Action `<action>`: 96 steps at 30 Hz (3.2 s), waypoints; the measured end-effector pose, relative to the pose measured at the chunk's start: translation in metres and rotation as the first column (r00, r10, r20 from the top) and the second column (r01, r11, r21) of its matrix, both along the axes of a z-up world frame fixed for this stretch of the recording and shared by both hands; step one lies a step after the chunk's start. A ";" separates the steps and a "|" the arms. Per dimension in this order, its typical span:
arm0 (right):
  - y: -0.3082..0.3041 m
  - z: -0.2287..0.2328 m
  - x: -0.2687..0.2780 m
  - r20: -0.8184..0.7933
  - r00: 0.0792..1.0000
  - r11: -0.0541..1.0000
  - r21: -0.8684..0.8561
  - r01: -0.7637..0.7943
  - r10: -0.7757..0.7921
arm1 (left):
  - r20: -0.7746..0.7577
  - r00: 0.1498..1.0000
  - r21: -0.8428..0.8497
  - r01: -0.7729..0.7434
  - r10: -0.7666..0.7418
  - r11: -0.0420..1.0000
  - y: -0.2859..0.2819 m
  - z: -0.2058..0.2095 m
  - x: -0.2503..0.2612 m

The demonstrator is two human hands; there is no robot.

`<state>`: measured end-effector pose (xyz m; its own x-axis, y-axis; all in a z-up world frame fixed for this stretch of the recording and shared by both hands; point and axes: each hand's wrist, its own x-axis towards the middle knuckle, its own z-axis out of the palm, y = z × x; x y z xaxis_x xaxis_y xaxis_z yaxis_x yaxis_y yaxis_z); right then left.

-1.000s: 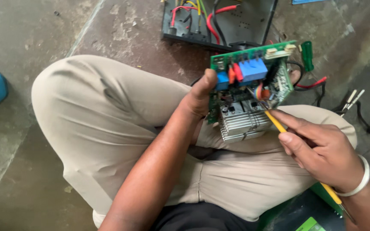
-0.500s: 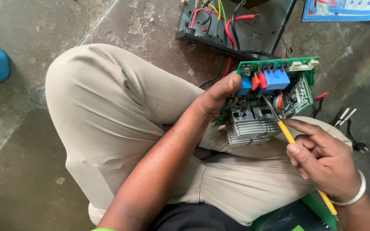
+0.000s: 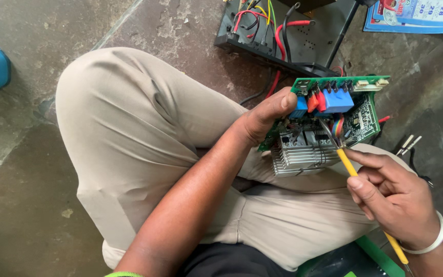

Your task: The person is repairing an electronic circuit board. They hold the board, inspect components, and use a screwdriver to adjust parts on the heatsink and capacitors.

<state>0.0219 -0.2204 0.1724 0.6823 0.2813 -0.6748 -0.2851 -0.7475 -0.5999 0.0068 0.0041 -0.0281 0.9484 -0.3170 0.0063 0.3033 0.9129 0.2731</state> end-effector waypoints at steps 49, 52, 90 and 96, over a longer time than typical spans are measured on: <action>0.032 0.024 -0.038 0.167 0.981 0.990 -0.117 -0.081 0.100 | 0.161 0.987 0.037 0.009 -0.015 0.999 0.003 0.006 0.006; 0.039 0.024 -0.041 0.175 0.982 0.996 -0.076 -0.052 0.065 | 0.135 0.990 0.009 0.036 -0.037 0.999 0.004 0.009 0.005; 0.065 0.010 -0.059 0.274 0.957 0.993 -0.035 0.112 -0.098 | 0.168 0.985 0.109 -0.063 0.044 0.992 0.016 0.044 0.009; 0.064 0.007 -0.060 0.251 0.962 0.992 -0.042 0.119 -0.104 | 0.135 0.990 0.134 -0.046 0.028 0.990 0.014 0.042 0.010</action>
